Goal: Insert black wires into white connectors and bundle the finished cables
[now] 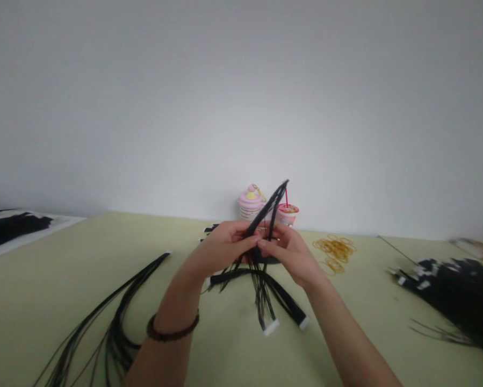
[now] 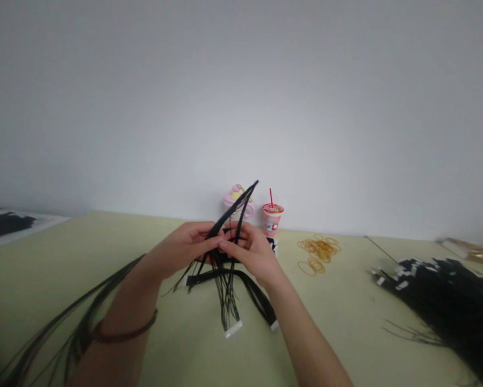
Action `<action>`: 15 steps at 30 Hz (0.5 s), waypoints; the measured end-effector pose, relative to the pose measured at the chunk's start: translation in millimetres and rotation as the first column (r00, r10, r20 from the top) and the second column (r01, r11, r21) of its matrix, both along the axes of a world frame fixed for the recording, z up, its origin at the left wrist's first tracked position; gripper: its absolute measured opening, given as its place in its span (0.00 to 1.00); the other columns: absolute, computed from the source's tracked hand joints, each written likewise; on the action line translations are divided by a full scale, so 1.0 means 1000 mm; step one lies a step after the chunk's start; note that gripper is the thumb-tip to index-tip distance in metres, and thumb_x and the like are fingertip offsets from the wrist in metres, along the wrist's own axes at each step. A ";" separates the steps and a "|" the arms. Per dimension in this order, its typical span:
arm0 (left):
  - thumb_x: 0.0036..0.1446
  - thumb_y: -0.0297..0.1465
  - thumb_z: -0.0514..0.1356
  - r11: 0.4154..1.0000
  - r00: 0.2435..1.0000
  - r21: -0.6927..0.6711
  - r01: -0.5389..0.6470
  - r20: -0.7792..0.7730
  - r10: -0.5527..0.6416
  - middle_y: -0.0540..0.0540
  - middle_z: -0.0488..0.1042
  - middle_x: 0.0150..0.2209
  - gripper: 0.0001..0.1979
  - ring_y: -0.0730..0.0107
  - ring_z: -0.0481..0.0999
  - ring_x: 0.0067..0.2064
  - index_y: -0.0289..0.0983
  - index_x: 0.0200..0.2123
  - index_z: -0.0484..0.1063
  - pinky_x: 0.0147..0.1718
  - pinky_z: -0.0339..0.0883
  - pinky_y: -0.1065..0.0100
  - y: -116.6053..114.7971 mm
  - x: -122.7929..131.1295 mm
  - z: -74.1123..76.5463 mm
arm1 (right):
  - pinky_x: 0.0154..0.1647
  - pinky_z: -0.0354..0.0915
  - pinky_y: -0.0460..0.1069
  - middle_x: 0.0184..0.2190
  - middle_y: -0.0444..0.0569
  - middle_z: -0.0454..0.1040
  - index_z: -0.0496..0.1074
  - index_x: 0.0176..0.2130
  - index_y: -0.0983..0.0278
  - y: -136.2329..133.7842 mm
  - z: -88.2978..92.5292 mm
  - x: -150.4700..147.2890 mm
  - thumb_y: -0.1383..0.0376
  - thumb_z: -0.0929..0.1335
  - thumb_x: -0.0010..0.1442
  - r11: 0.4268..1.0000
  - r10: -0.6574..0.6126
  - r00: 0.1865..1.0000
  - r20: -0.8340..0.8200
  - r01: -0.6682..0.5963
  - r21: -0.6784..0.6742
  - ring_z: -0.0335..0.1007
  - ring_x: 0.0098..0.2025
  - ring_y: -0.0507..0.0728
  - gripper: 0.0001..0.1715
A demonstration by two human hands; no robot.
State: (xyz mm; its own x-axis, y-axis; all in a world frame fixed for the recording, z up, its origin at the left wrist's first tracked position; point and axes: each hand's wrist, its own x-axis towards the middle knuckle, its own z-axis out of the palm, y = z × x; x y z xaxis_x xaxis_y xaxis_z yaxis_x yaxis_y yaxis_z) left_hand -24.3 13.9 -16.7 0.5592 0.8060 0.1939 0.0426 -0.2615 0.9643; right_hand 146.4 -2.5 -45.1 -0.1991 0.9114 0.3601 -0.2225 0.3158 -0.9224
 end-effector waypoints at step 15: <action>0.52 0.38 0.65 0.991 0.972 0.013 0.130 -0.201 -0.125 0.55 0.66 0.25 0.16 0.81 0.61 0.22 0.35 0.41 0.70 0.19 0.54 0.76 0.003 -0.007 -0.001 | 0.23 0.50 0.44 0.21 0.42 0.67 0.73 0.25 0.66 0.002 0.010 0.052 0.55 0.77 0.43 0.991 -0.130 0.977 0.172 0.123 0.048 0.56 0.23 0.47 0.19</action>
